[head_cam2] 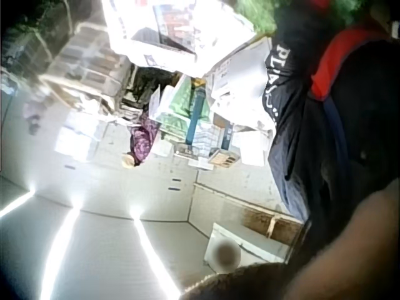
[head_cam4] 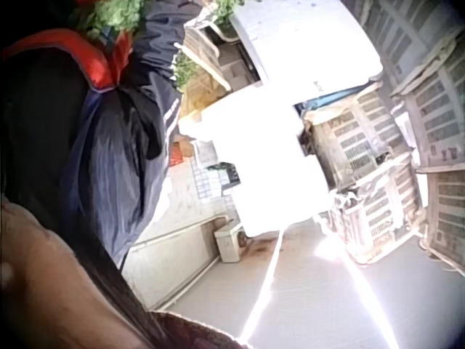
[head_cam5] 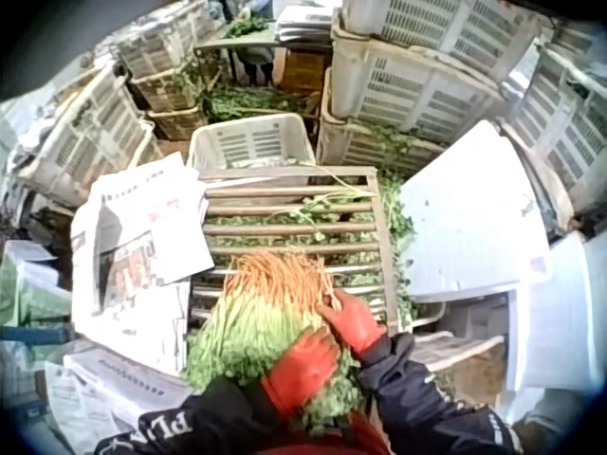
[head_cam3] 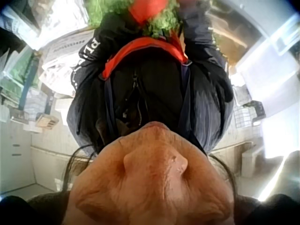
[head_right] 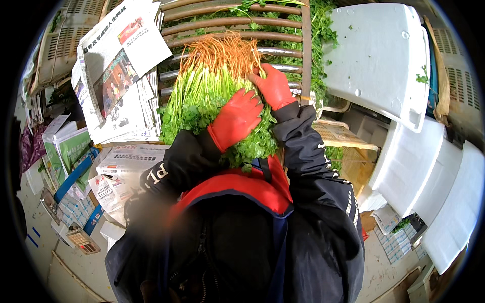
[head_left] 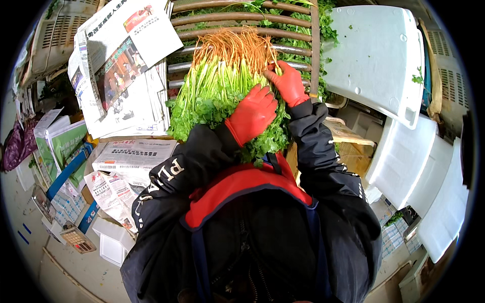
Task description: The person removes cilantro from a plastic crate, pulls away debris by hand, organizes the stems into bundles, trims the ends with scissors, and places the bundles into a cardboard box lined with newspaper.
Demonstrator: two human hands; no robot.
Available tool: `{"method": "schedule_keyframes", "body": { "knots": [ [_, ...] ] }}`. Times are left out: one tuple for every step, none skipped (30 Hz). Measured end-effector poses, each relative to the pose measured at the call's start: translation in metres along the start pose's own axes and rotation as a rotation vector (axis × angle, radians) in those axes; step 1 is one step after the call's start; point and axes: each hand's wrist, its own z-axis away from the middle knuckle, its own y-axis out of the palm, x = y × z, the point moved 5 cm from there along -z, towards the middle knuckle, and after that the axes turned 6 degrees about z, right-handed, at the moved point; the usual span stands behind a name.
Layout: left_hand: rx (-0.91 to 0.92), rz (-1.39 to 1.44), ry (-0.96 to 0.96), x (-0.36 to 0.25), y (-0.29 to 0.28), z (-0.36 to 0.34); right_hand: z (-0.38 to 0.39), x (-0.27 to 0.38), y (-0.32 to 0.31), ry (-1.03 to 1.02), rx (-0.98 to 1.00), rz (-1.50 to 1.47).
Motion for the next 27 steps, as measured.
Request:
{"method": "schedule_keyframes", "body": {
  "knots": [
    [-0.018, 0.009, 0.009, 0.001, -0.003, -0.001, -0.001, -0.012, 0.007, 0.028, -0.077, 0.02],
    [-0.025, 0.025, 0.018, 0.0, -0.004, -0.002, -0.001, -0.026, 0.012, 0.056, -0.153, 0.04],
    [-0.041, 0.035, 0.013, 0.002, -0.007, -0.001, 0.003, -0.002, -0.003, 0.302, 0.031, -0.251],
    [-0.042, 0.054, 0.022, 0.0, -0.008, 0.0, 0.007, -0.015, 0.007, 0.381, 0.024, -0.522],
    [-0.042, 0.073, 0.03, -0.002, -0.009, 0.0, 0.006, -0.025, 0.006, 0.34, 0.063, -0.482],
    [-0.043, 0.062, 0.025, -0.001, -0.008, 0.004, 0.002, -0.014, -0.001, 0.298, 0.112, -0.441],
    [-0.047, 0.051, 0.027, -0.001, -0.005, 0.004, 0.002, 0.003, -0.007, 0.318, 0.113, -0.348],
    [-0.051, 0.041, 0.029, 0.0, -0.003, 0.003, -0.002, 0.007, -0.004, 0.191, 0.045, -0.173],
    [-0.049, 0.02, 0.06, -0.002, -0.004, 0.002, -0.007, 0.006, 0.001, 0.07, -0.027, 0.002],
    [-0.043, 0.026, 0.051, -0.003, -0.004, 0.002, -0.01, 0.005, 0.006, -0.054, -0.096, 0.178],
    [-0.036, 0.032, 0.043, -0.004, -0.004, 0.002, -0.011, -0.004, 0.007, -0.121, -0.223, 0.114],
    [-0.033, 0.03, 0.032, -0.003, -0.005, 0.002, -0.013, -0.009, 0.009, 0.039, -0.099, -0.093],
    [-0.042, 0.013, 0.04, -0.003, -0.006, 0.002, -0.012, -0.011, 0.01, 0.2, 0.027, -0.299],
    [-0.032, -0.003, 0.044, -0.003, -0.007, 0.003, -0.01, -0.013, 0.014, 0.36, 0.155, -0.503],
    [-0.02, -0.015, 0.049, -0.004, -0.008, 0.004, -0.009, -0.018, 0.016, 0.426, 0.131, -0.639],
    [-0.008, -0.028, 0.055, -0.004, -0.008, 0.004, -0.009, -0.018, 0.014, 0.383, 0.143, -0.654],
    [-0.004, -0.03, 0.06, -0.004, -0.008, 0.003, -0.009, -0.018, 0.01, 0.34, 0.155, -0.669],
    [0.001, -0.033, 0.062, -0.004, -0.007, 0.004, -0.008, -0.012, 0.006, 0.298, 0.17, -0.683],
    [0.005, -0.036, 0.064, -0.004, -0.007, 0.004, -0.006, -0.007, 0.001, 0.314, 0.126, -0.676],
    [-0.006, -0.027, 0.038, -0.003, -0.008, 0.003, -0.003, -0.003, -0.006, 0.311, 0.079, -0.673],
    [-0.019, -0.018, 0.014, -0.004, -0.008, 0.002, 0.002, 0.0, -0.013, 0.31, 0.032, -0.669],
    [-0.031, -0.008, -0.011, -0.005, -0.009, 0.001, 0.004, 0.0, -0.018, 0.308, -0.014, -0.664],
    [-0.027, -0.018, -0.019, -0.005, -0.01, 0.001, 0.008, -0.009, -0.016, 0.316, -0.054, -0.579],
    [-0.023, -0.028, -0.027, -0.005, -0.01, 0.002, 0.011, -0.011, -0.017, 0.328, -0.059, -0.543],
    [-0.019, -0.039, -0.034, -0.005, -0.011, 0.002, 0.014, -0.013, -0.018, 0.34, -0.064, -0.507],
    [-0.029, -0.029, -0.048, -0.005, -0.012, 0.001, 0.017, -0.015, -0.019, 0.351, -0.069, -0.472],
    [-0.037, -0.018, -0.059, -0.004, -0.013, 0.001, 0.018, -0.015, -0.023, 0.317, -0.098, -0.441]
  ]
}}
